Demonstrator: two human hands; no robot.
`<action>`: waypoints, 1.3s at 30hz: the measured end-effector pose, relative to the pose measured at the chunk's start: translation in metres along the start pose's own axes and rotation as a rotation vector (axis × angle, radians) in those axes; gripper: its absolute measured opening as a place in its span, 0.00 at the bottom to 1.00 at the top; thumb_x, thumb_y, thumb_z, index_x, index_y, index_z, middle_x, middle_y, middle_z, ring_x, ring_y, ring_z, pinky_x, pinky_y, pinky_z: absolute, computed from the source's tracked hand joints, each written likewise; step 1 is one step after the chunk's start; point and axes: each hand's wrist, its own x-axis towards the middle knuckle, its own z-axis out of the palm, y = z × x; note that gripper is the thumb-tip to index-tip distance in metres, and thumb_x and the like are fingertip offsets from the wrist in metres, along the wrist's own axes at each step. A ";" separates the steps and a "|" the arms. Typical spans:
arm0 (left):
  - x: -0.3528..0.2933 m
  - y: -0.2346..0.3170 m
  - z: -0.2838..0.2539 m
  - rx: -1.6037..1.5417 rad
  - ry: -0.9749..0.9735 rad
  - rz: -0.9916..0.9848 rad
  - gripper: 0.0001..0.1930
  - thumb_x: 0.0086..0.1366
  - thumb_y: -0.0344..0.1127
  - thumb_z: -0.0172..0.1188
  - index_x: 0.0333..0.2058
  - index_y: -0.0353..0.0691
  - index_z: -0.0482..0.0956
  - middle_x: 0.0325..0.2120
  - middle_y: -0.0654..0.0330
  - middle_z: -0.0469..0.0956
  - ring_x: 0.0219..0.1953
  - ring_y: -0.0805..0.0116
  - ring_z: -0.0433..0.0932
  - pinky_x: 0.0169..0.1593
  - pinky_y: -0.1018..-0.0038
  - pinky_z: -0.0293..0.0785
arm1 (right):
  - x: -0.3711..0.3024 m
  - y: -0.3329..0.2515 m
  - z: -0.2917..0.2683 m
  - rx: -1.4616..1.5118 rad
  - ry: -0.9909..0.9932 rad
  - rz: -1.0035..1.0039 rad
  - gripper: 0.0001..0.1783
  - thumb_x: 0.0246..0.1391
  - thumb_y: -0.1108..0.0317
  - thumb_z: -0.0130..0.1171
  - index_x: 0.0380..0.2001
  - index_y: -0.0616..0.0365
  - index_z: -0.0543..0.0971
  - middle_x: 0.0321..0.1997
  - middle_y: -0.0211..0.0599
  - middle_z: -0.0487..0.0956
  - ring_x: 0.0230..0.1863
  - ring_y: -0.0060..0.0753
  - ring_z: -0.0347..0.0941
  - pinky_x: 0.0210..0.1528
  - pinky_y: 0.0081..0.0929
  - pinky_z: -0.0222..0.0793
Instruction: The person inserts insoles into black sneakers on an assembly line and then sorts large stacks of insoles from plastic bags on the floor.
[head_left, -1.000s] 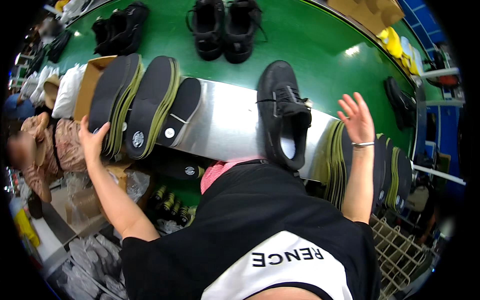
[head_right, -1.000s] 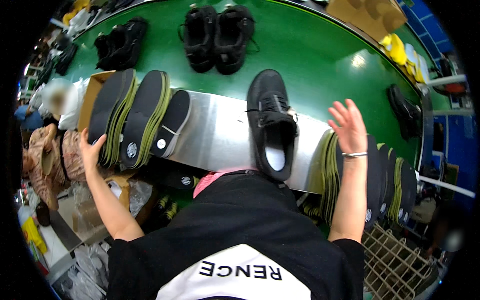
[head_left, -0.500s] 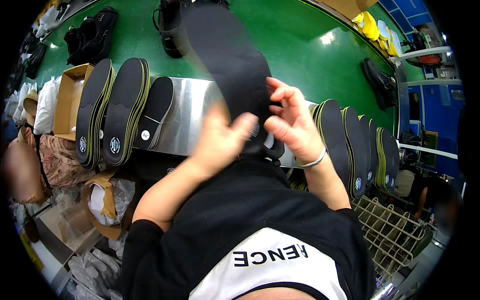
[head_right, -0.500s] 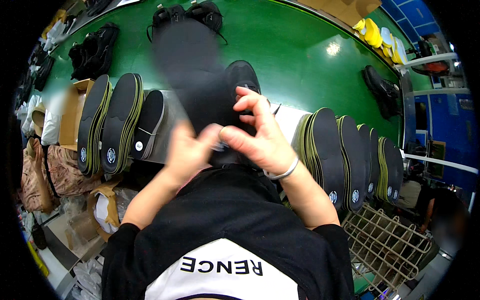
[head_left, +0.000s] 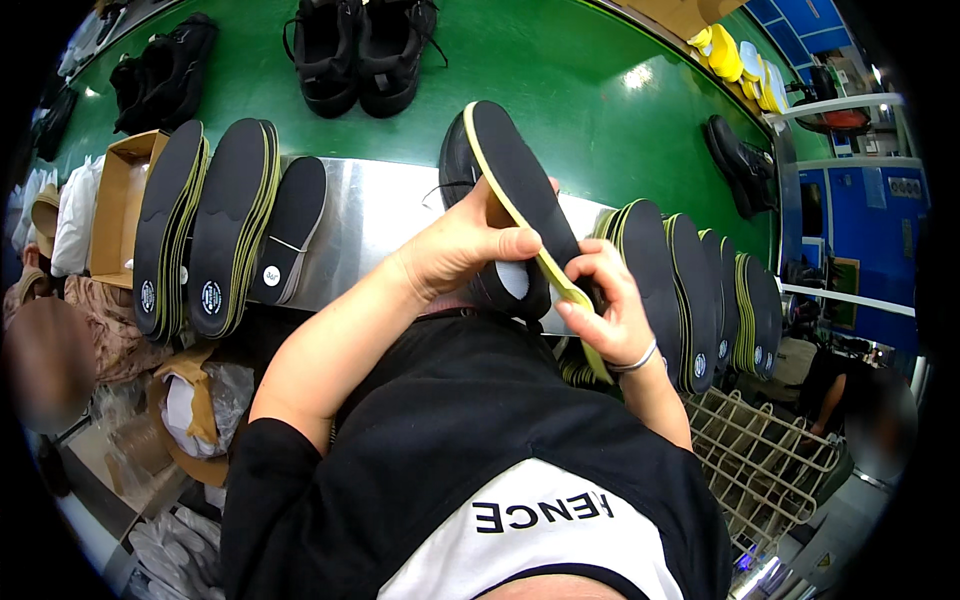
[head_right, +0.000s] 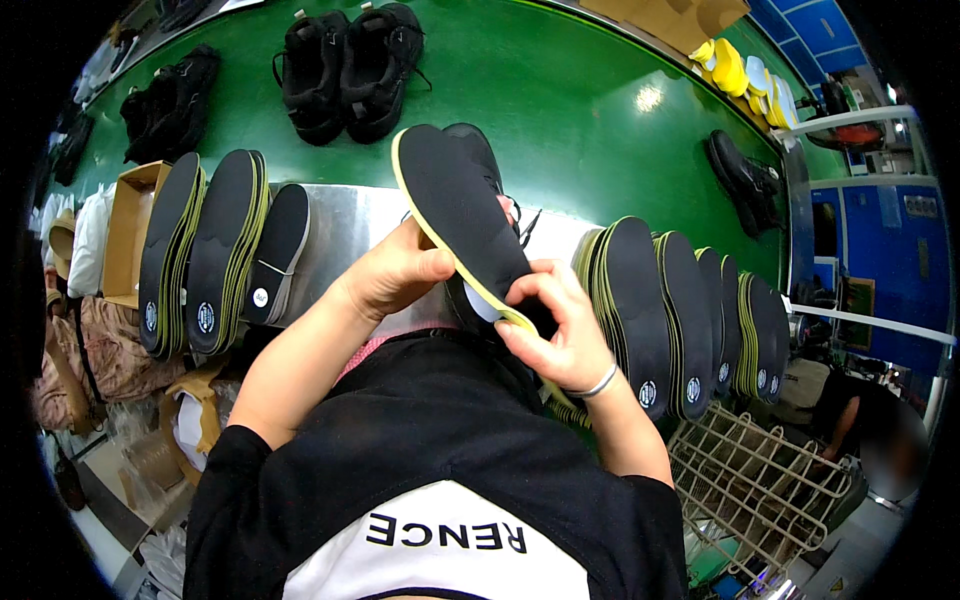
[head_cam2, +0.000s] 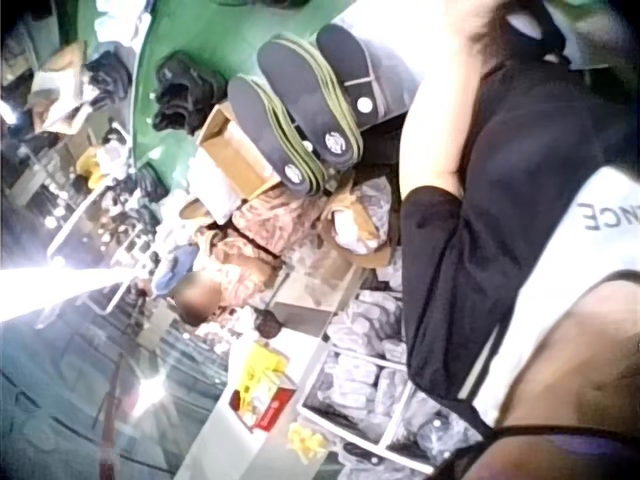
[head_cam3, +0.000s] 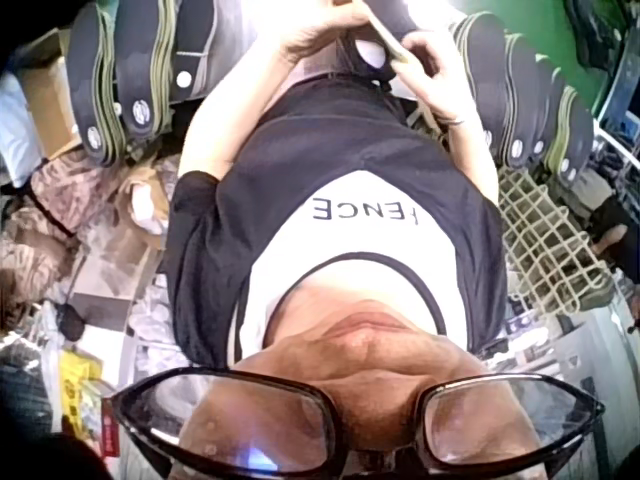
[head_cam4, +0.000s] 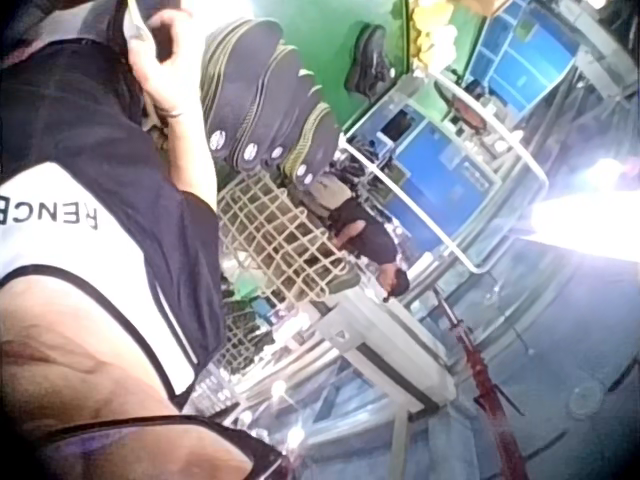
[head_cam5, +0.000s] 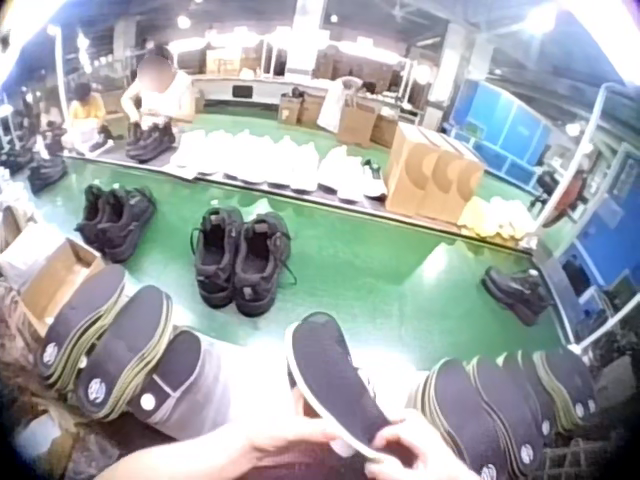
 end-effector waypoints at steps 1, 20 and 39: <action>0.000 -0.002 0.003 -0.057 0.053 -0.032 0.29 0.45 0.37 0.64 0.45 0.36 0.62 0.39 0.57 0.69 0.42 0.68 0.69 0.46 0.71 0.65 | -0.003 -0.003 0.004 0.064 -0.012 0.048 0.14 0.36 0.65 0.58 0.27 0.62 0.69 0.31 0.38 0.65 0.35 0.34 0.62 0.41 0.24 0.57; 0.029 -0.018 -0.037 1.627 -0.005 0.390 0.28 0.45 0.44 0.60 0.46 0.41 0.65 0.40 0.53 0.68 0.43 0.54 0.66 0.46 0.66 0.62 | -0.038 -0.023 -0.034 -0.607 -0.364 0.104 0.12 0.41 0.64 0.52 0.12 0.58 0.70 0.19 0.38 0.68 0.19 0.40 0.68 0.22 0.31 0.64; 0.043 -0.043 -0.051 1.415 0.491 0.148 0.12 0.55 0.41 0.49 0.29 0.38 0.73 0.23 0.51 0.74 0.28 0.52 0.74 0.32 0.64 0.69 | 0.011 0.033 0.060 -0.966 -0.185 0.141 0.23 0.41 0.51 0.51 0.33 0.62 0.70 0.52 0.50 0.60 0.47 0.44 0.60 0.43 0.42 0.56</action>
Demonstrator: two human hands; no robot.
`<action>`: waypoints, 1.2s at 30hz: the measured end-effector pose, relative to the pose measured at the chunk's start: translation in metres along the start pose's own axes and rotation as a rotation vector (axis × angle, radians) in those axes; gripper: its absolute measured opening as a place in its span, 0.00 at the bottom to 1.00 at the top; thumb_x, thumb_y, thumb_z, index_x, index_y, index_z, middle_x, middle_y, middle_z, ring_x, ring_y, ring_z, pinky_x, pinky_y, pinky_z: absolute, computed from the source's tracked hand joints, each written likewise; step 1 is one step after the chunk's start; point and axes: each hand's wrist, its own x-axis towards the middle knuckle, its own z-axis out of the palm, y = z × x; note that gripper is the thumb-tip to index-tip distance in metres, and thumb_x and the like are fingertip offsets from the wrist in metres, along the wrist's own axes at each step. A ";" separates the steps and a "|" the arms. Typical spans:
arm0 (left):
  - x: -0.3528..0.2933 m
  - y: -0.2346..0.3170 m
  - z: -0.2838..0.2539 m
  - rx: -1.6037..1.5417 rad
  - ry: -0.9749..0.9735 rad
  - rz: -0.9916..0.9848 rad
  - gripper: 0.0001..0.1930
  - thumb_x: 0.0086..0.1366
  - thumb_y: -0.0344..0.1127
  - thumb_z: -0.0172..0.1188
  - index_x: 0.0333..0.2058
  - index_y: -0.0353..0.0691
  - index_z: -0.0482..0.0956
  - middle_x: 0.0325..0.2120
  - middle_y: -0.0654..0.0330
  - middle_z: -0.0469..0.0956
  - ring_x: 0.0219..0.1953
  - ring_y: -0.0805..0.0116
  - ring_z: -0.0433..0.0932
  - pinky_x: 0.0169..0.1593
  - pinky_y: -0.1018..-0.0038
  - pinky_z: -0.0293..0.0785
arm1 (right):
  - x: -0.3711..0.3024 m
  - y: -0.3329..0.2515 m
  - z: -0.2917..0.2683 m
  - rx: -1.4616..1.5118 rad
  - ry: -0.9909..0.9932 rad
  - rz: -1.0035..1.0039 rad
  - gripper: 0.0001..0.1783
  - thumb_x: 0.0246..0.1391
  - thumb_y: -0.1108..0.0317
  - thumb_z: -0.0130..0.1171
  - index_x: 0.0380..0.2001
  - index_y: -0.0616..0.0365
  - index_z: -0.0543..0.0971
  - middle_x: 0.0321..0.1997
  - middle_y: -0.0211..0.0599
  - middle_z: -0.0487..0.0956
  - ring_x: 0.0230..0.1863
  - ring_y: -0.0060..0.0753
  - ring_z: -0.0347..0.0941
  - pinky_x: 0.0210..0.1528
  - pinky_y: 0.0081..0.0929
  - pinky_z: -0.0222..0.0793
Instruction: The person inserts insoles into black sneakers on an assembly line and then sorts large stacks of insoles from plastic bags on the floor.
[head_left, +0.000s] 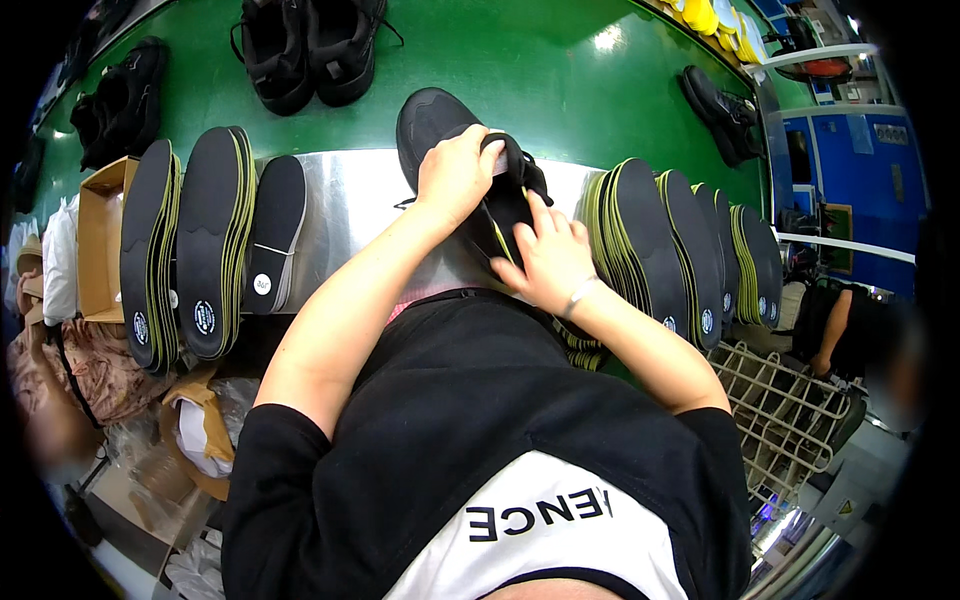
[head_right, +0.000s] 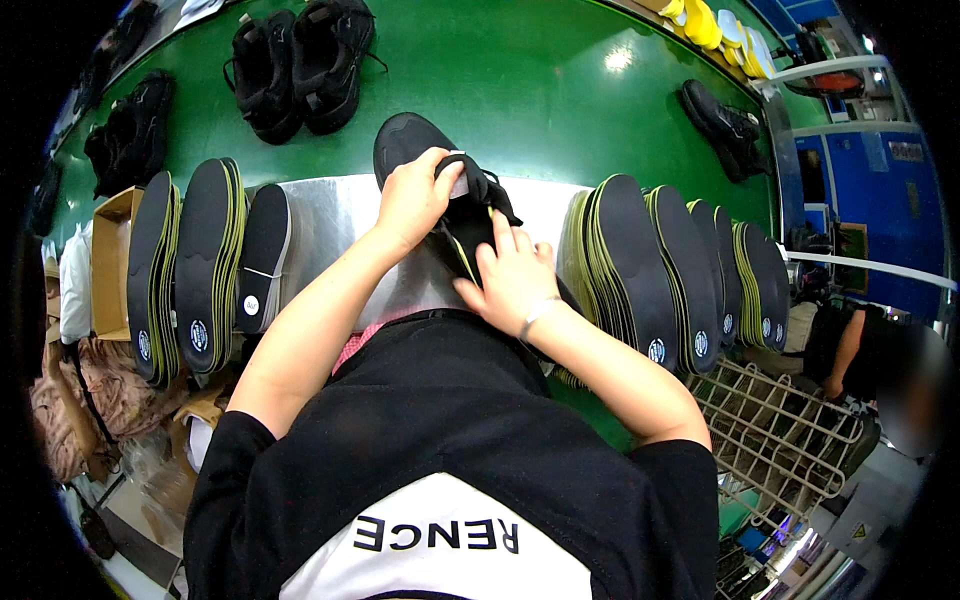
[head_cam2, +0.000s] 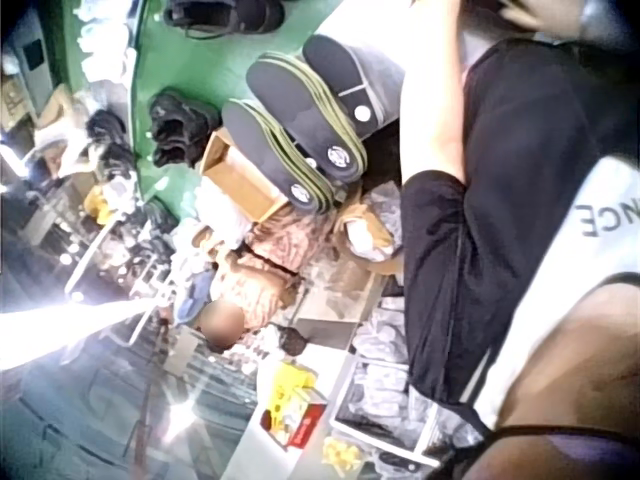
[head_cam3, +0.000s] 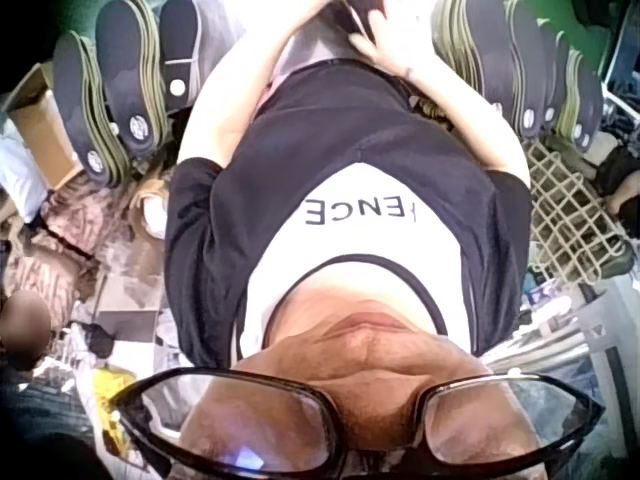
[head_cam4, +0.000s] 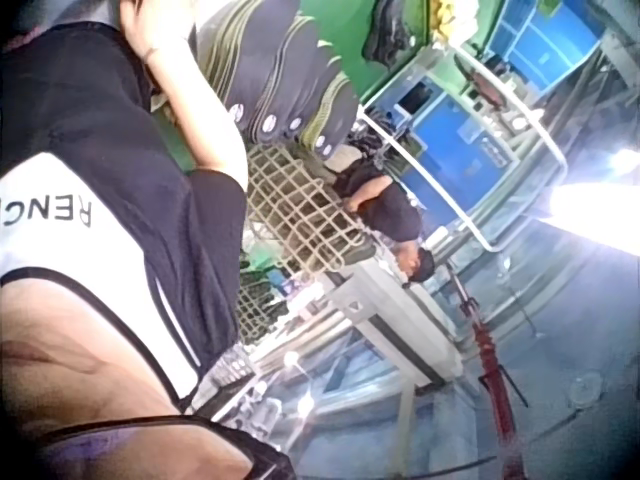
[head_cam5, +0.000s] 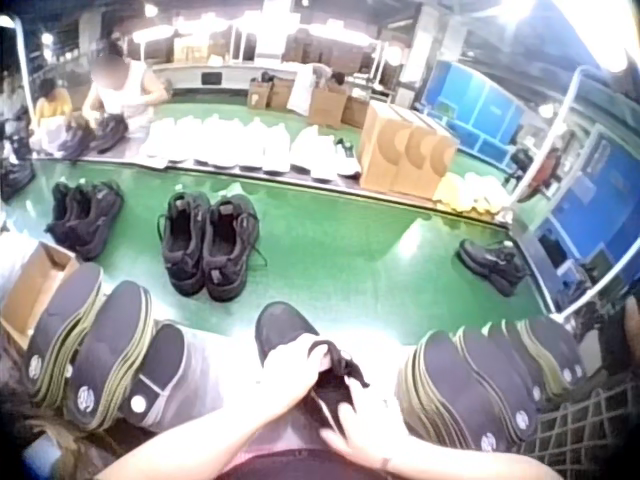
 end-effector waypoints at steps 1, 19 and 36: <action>0.000 -0.001 0.001 0.006 0.004 0.006 0.12 0.55 0.41 0.49 0.29 0.38 0.73 0.23 0.51 0.74 0.28 0.52 0.74 0.32 0.64 0.69 | -0.008 -0.001 -0.011 -0.015 -0.099 0.024 0.29 0.36 0.48 0.54 0.35 0.61 0.68 0.55 0.53 0.55 0.50 0.44 0.56 0.43 0.43 0.56; 0.000 -0.001 -0.001 -0.063 -0.004 -0.024 0.13 0.54 0.43 0.50 0.30 0.40 0.74 0.23 0.51 0.75 0.28 0.53 0.74 0.32 0.65 0.69 | 0.030 0.006 -0.001 0.005 -0.213 0.000 0.10 0.39 0.66 0.47 0.19 0.58 0.77 0.28 0.46 0.72 0.28 0.42 0.72 0.31 0.34 0.68; -0.002 -0.002 -0.002 -0.103 -0.010 -0.022 0.13 0.54 0.41 0.52 0.33 0.38 0.74 0.22 0.49 0.74 0.27 0.54 0.74 0.32 0.70 0.69 | 0.059 0.009 0.028 0.013 -0.460 -0.013 0.12 0.39 0.71 0.48 0.30 0.61 0.75 0.38 0.53 0.70 0.36 0.43 0.72 0.37 0.31 0.68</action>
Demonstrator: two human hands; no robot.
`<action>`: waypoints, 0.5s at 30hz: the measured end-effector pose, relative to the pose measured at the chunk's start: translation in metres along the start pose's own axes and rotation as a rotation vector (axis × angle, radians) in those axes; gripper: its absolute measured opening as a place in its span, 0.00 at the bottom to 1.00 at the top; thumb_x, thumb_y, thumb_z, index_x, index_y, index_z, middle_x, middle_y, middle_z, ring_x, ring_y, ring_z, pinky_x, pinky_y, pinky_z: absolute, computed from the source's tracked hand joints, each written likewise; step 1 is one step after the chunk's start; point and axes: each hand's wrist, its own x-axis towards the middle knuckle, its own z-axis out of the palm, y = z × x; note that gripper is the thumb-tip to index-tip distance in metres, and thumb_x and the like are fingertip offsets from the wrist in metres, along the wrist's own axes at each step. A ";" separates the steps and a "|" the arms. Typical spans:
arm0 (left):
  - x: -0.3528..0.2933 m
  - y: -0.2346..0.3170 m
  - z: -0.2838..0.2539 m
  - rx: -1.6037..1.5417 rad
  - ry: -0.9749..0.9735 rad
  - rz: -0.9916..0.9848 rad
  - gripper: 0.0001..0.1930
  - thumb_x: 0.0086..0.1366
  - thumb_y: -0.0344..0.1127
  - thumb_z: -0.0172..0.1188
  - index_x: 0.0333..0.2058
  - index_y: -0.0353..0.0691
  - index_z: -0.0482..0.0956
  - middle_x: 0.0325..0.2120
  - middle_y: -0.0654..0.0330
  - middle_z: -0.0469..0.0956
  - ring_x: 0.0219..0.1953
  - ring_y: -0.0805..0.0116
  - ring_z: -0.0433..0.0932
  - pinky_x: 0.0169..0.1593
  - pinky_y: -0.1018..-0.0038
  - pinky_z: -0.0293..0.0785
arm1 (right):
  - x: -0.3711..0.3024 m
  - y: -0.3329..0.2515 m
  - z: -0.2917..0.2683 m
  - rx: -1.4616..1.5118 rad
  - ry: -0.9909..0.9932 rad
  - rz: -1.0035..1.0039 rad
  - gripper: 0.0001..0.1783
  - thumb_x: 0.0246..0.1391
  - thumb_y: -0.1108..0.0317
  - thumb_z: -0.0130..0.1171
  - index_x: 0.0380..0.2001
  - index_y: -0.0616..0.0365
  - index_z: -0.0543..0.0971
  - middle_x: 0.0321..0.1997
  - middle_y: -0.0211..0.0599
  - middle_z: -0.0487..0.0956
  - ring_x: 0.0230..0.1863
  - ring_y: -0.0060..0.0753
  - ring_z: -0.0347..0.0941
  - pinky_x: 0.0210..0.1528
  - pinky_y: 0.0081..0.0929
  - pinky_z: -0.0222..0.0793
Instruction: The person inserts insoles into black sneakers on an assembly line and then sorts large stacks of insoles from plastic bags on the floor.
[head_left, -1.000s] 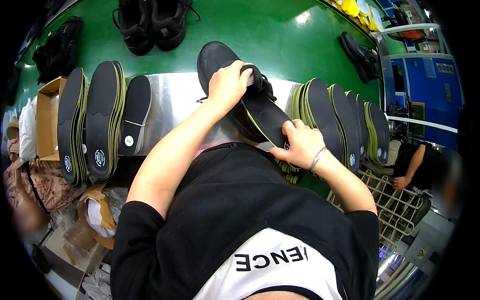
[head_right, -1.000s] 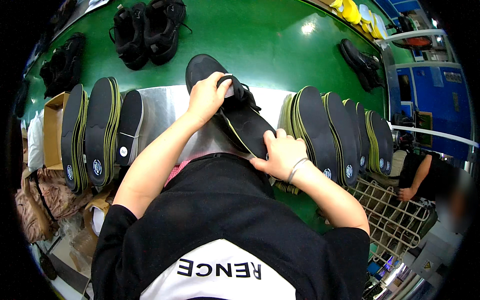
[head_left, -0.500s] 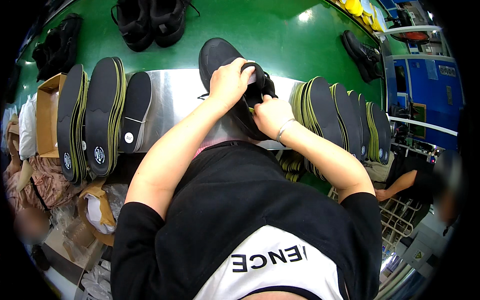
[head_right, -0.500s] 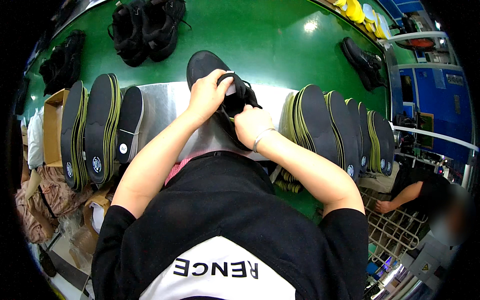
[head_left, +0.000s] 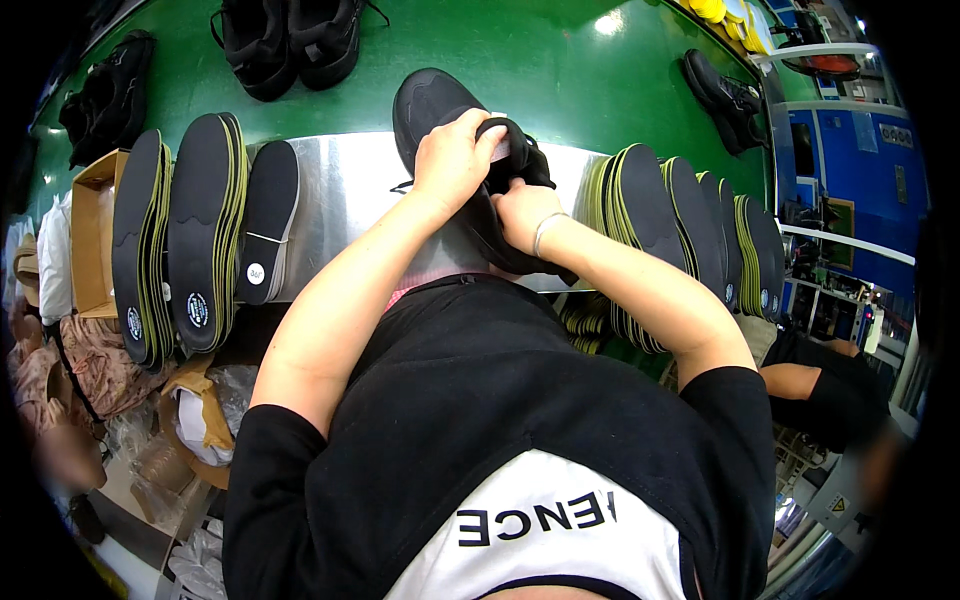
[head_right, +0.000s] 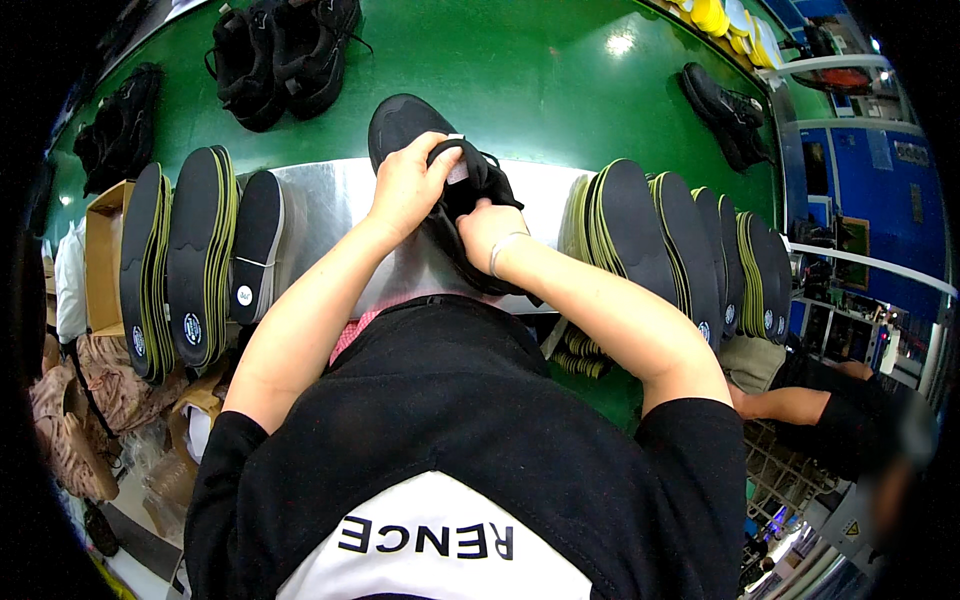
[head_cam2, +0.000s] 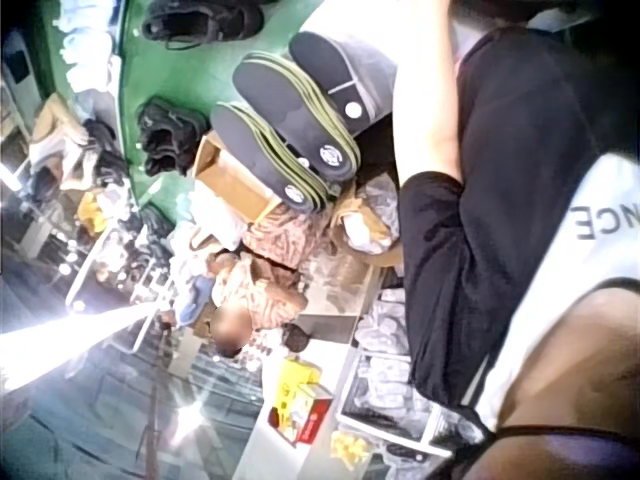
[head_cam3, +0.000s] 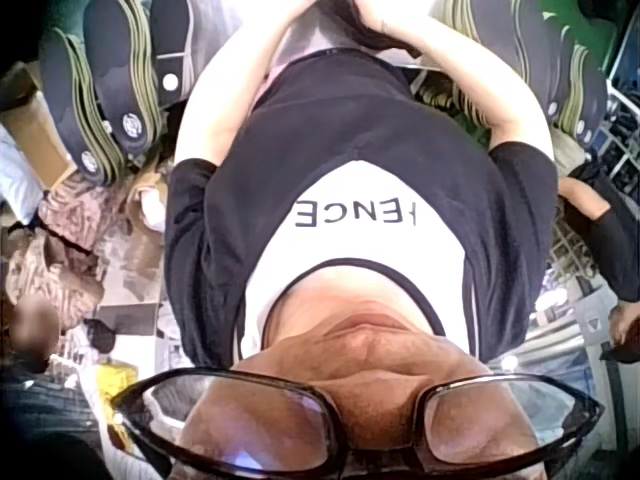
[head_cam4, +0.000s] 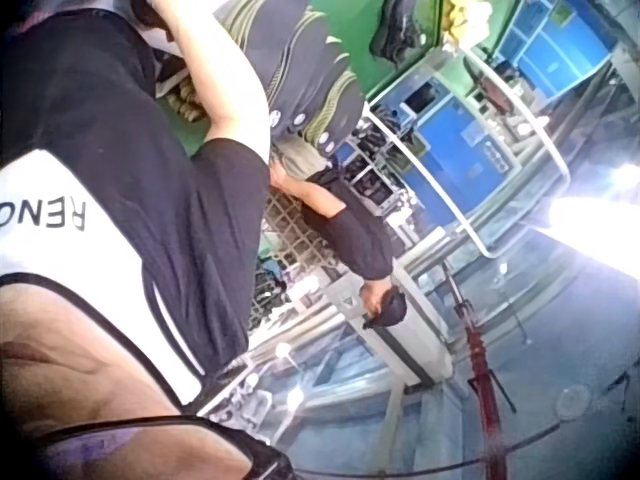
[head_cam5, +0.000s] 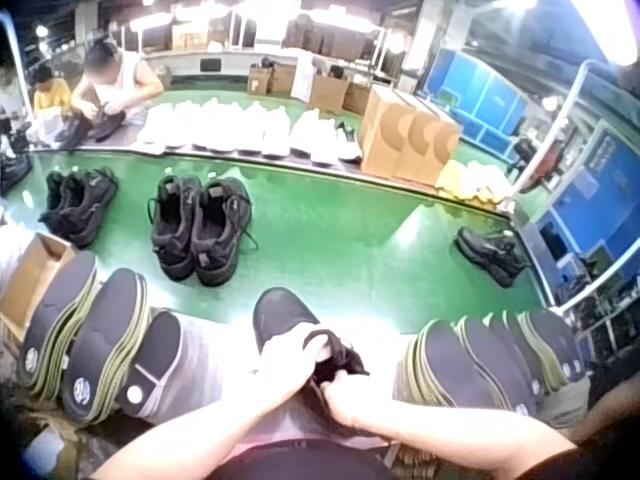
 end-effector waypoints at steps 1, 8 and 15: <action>0.000 0.000 0.000 0.001 0.003 0.010 0.13 0.54 0.41 0.52 0.33 0.38 0.74 0.23 0.49 0.74 0.27 0.54 0.74 0.32 0.70 0.69 | 0.002 0.000 -0.005 -0.020 -0.083 0.012 0.14 0.39 0.70 0.48 0.32 0.61 0.75 0.40 0.54 0.70 0.38 0.44 0.71 0.38 0.31 0.68; -0.003 -0.002 0.001 -0.016 0.014 0.005 0.12 0.54 0.40 0.52 0.33 0.38 0.74 0.22 0.49 0.74 0.26 0.54 0.74 0.32 0.70 0.69 | 0.016 0.001 -0.009 -0.087 -0.313 -0.001 0.15 0.40 0.67 0.51 0.34 0.59 0.76 0.46 0.52 0.68 0.49 0.40 0.65 0.44 0.29 0.65; -0.004 0.001 -0.001 -0.005 -0.006 -0.014 0.12 0.54 0.40 0.52 0.33 0.38 0.73 0.22 0.50 0.74 0.27 0.54 0.74 0.32 0.69 0.69 | 0.004 -0.005 -0.009 -0.235 -0.256 -0.028 0.11 0.42 0.71 0.48 0.30 0.56 0.78 0.34 0.39 0.77 0.37 0.34 0.73 0.37 0.26 0.68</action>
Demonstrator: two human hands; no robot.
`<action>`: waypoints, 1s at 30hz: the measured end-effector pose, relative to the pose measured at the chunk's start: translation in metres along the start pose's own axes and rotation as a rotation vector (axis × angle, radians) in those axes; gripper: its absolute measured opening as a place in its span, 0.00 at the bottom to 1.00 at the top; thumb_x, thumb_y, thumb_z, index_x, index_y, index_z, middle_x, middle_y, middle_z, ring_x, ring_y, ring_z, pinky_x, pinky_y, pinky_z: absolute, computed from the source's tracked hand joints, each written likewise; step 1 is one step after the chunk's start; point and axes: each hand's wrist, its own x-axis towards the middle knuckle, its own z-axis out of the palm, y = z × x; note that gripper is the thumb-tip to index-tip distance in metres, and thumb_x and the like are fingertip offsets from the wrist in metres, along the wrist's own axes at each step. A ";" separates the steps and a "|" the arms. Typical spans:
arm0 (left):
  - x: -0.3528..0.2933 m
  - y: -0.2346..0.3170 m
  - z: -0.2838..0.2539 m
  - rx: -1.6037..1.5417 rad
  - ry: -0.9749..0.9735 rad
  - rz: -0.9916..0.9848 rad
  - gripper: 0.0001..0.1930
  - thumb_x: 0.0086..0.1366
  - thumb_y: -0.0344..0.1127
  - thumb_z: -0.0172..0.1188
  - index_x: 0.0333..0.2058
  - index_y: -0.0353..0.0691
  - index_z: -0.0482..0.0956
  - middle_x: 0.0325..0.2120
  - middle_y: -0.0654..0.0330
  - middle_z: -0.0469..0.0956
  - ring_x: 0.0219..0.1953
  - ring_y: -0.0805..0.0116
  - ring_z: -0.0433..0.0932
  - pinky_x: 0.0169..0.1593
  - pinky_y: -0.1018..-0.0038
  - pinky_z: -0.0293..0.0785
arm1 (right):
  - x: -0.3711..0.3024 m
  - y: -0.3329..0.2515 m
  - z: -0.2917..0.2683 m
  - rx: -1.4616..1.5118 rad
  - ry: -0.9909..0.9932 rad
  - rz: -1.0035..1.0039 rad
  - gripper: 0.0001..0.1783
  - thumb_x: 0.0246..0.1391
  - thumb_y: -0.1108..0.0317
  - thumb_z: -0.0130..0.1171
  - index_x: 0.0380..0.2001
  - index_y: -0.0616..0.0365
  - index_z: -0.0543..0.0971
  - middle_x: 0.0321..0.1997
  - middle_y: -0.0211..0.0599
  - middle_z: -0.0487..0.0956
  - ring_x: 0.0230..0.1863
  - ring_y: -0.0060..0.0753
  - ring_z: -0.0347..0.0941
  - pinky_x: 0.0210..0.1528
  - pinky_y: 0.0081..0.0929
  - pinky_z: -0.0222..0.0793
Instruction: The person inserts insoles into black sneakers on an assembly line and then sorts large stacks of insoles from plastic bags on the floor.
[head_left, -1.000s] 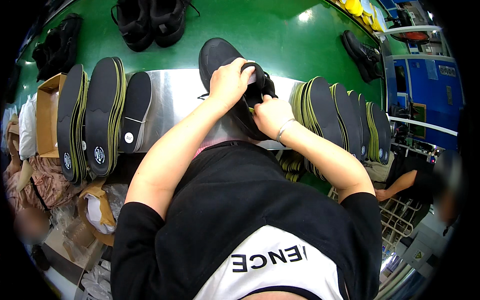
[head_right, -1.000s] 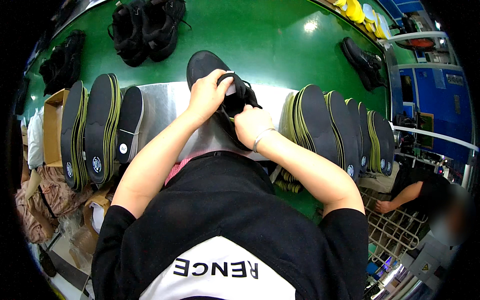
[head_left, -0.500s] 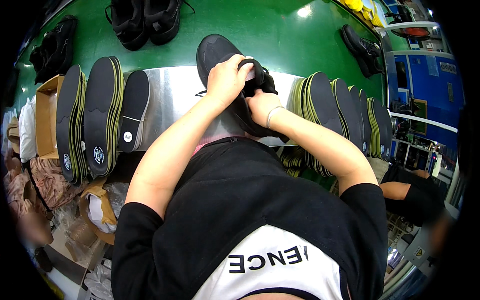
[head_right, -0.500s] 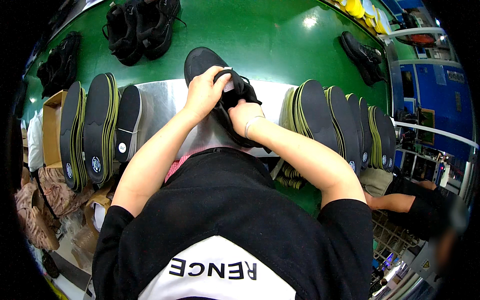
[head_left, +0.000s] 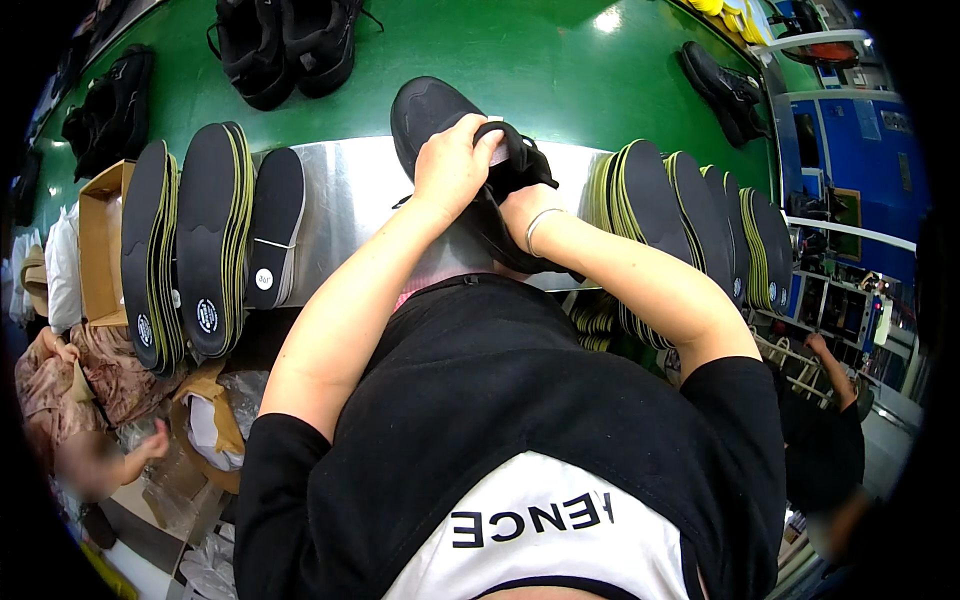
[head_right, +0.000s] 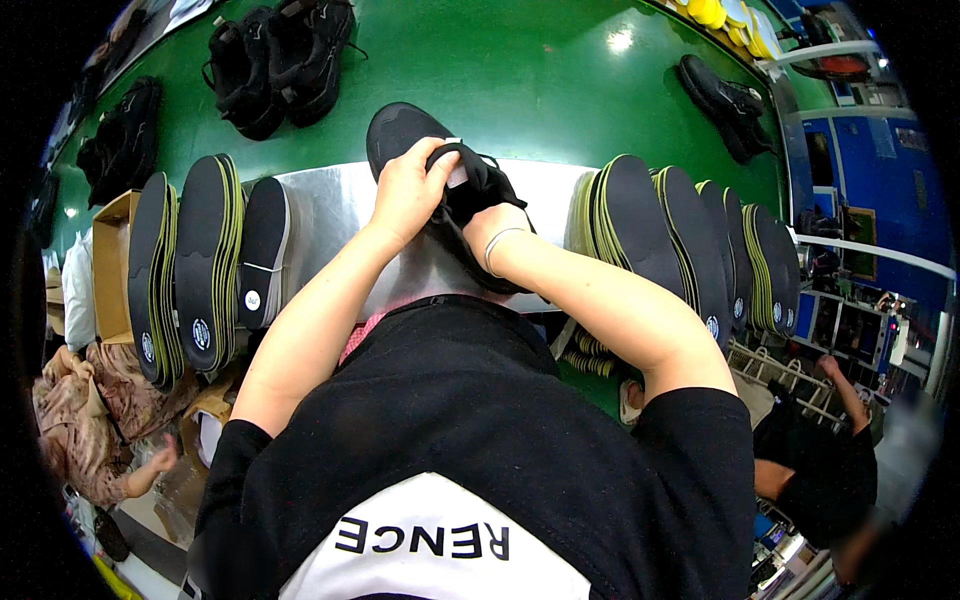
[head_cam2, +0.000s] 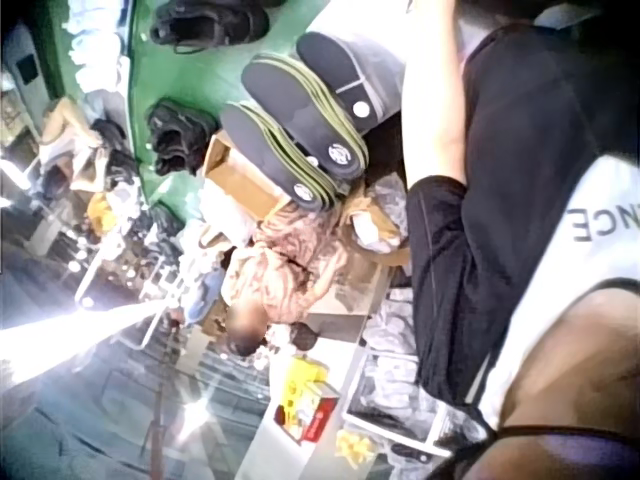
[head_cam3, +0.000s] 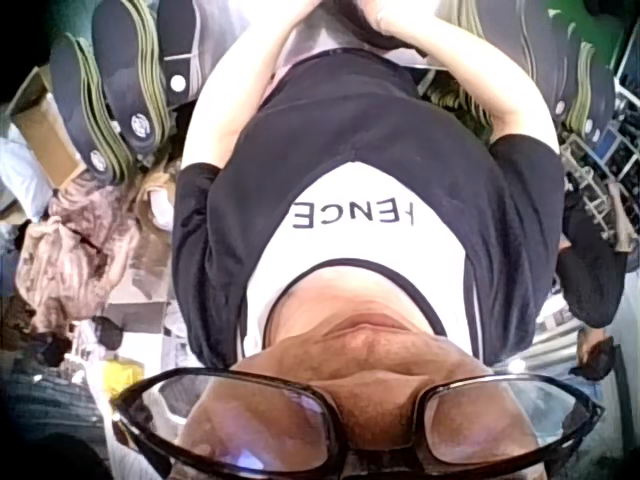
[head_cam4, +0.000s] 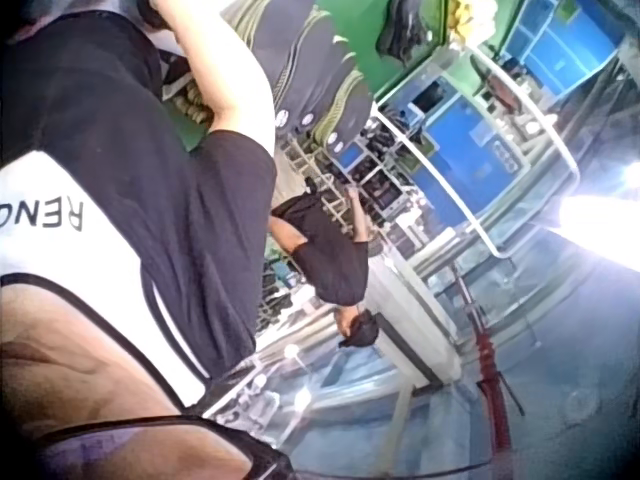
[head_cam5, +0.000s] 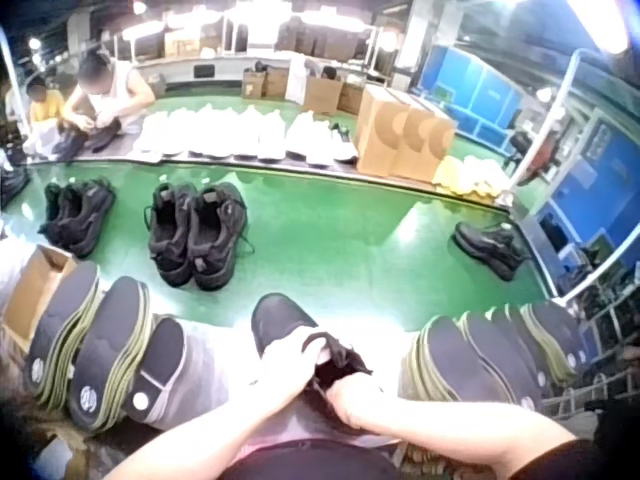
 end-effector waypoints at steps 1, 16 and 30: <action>-0.001 -0.002 0.001 -0.012 0.003 0.001 0.12 0.54 0.41 0.51 0.32 0.39 0.73 0.22 0.50 0.75 0.27 0.54 0.74 0.32 0.67 0.69 | -0.002 0.001 0.003 -0.029 -0.016 -0.048 0.11 0.42 0.71 0.48 0.29 0.57 0.78 0.34 0.40 0.76 0.37 0.34 0.73 0.37 0.26 0.68; -0.004 -0.005 0.000 -0.119 -0.019 0.018 0.11 0.54 0.35 0.52 0.34 0.36 0.72 0.25 0.51 0.75 0.28 0.62 0.75 0.34 0.74 0.68 | -0.025 0.004 0.021 0.140 -0.391 -0.127 0.17 0.40 0.63 0.46 0.33 0.61 0.75 0.30 0.41 0.76 0.32 0.39 0.73 0.36 0.39 0.63; -0.009 0.004 -0.004 -0.164 -0.087 0.045 0.14 0.58 0.37 0.50 0.35 0.29 0.69 0.26 0.54 0.74 0.28 0.71 0.70 0.35 0.76 0.67 | 0.017 0.000 0.013 0.959 0.438 -0.101 0.18 0.47 0.61 0.43 0.37 0.64 0.71 0.39 0.52 0.72 0.40 0.50 0.68 0.44 0.37 0.62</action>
